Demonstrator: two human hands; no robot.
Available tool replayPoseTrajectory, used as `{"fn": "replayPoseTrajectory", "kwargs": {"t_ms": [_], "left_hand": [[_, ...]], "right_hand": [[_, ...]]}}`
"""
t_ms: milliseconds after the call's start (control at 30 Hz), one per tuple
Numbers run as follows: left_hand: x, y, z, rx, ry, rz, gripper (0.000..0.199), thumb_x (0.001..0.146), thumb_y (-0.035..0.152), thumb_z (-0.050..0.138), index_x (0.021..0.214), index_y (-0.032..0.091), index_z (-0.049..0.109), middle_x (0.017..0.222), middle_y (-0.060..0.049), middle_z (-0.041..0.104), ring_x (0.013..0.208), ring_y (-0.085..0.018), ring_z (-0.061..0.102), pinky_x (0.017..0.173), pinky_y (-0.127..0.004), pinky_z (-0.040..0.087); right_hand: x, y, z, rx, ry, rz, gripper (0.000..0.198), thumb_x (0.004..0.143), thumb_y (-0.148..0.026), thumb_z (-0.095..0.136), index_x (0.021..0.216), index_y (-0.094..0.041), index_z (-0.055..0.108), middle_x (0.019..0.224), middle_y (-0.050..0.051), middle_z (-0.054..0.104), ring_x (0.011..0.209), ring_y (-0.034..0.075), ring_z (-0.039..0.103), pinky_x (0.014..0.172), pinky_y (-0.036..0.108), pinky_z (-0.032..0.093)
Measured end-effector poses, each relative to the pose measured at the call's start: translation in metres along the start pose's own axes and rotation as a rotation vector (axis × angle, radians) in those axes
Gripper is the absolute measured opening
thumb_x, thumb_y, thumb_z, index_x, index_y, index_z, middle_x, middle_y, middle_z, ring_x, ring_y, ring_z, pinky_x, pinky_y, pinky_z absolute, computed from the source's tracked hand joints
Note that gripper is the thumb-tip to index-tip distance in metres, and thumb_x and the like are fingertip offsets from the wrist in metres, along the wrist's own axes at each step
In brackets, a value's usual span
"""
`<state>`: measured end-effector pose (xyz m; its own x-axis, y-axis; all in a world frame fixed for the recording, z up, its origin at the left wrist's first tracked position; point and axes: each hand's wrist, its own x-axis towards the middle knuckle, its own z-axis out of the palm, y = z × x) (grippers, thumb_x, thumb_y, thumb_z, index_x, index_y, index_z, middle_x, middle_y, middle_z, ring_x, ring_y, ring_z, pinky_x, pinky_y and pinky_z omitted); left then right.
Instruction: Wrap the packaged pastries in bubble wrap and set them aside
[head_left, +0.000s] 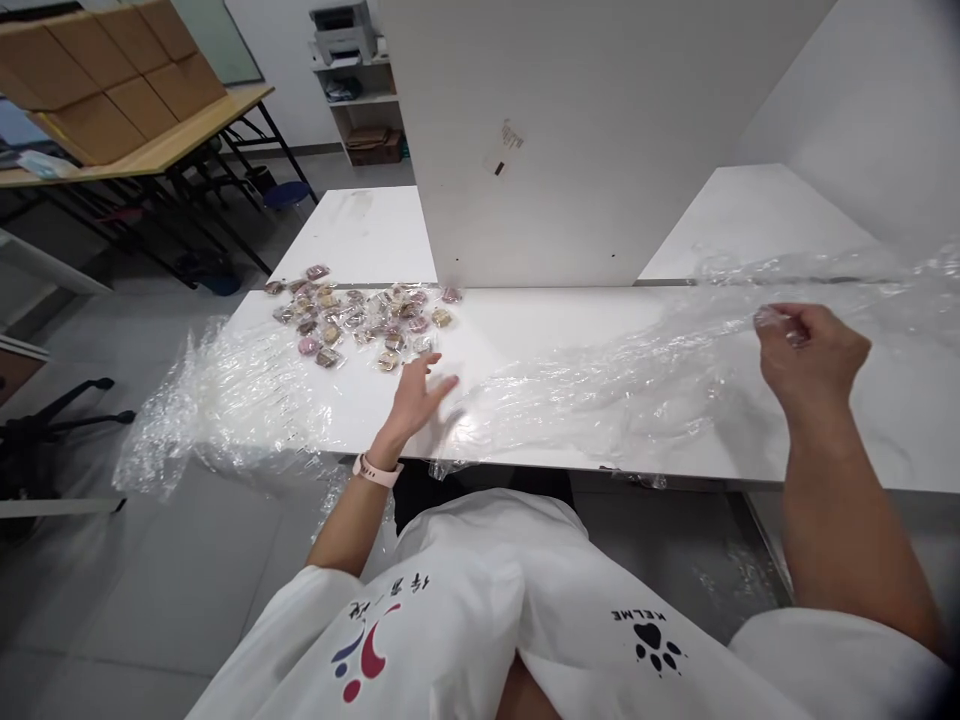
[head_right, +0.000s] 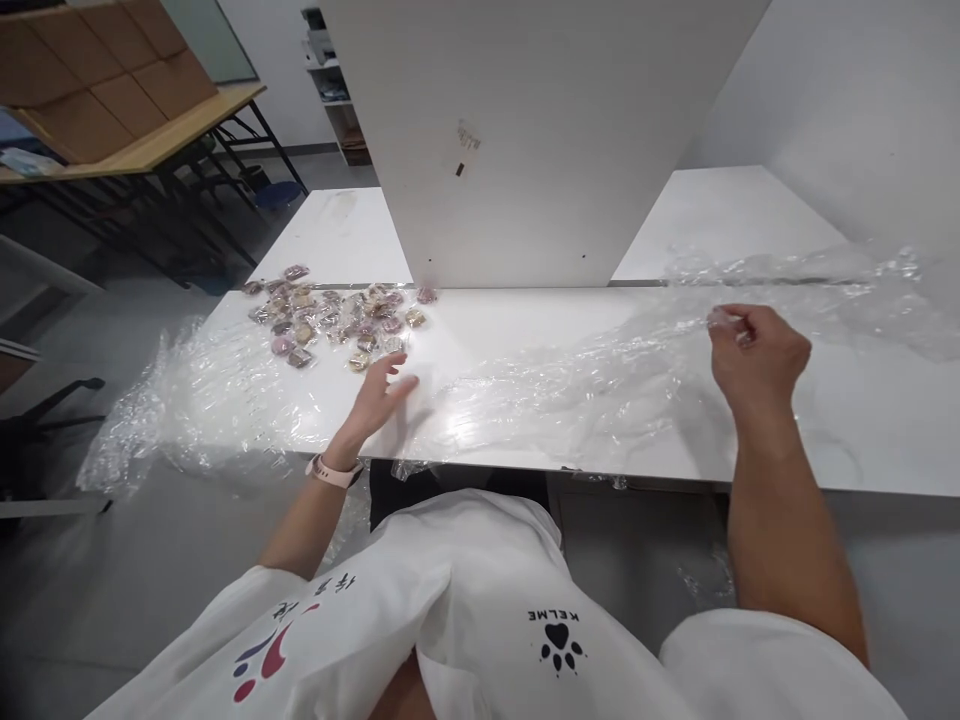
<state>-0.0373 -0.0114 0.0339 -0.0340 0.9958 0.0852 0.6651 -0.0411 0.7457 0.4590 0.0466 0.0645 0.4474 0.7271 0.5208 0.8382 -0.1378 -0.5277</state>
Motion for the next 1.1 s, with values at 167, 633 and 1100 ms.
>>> {"fn": "replayPoseTrajectory", "kwargs": {"t_ms": [167, 633, 1100], "left_hand": [[-0.012, 0.001, 0.018, 0.276, -0.336, 0.11, 0.02, 0.081, 0.022, 0.066, 0.1, 0.021, 0.068, 0.089, -0.005, 0.068, 0.088, -0.023, 0.061, 0.081, -0.034, 0.044], [-0.052, -0.028, -0.01, 0.409, 0.163, 0.143, 0.027, 0.097, 0.027, 0.045, 0.115, 0.018, 0.062, 0.113, -0.013, 0.066, 0.112, -0.027, 0.058, 0.096, -0.042, 0.048], [-0.055, -0.025, 0.03, 0.503, -0.501, 0.334, 0.088, 0.085, 0.077, 0.045, 0.159, 0.034, 0.021, 0.168, -0.012, 0.001, 0.153, -0.043, -0.009, 0.115, -0.074, -0.005]], "right_hand": [[0.003, -0.027, -0.045, 0.332, -0.699, 0.144, 0.043, 0.088, -0.023, 0.07, 0.13, -0.022, 0.067, 0.093, 0.012, 0.073, 0.066, 0.01, 0.061, 0.069, 0.039, 0.047], [-0.027, -0.01, 0.052, 0.374, -0.925, 0.095, 0.058, 0.067, -0.038, 0.083, 0.122, -0.03, 0.065, 0.131, 0.01, 0.063, 0.108, 0.029, 0.062, 0.085, 0.041, 0.053], [0.026, 0.026, 0.011, -0.401, -0.053, -0.225, 0.043, 0.1, -0.036, 0.041, 0.133, -0.016, 0.06, 0.144, 0.021, 0.048, 0.138, 0.034, 0.032, 0.104, 0.055, 0.027]]}}
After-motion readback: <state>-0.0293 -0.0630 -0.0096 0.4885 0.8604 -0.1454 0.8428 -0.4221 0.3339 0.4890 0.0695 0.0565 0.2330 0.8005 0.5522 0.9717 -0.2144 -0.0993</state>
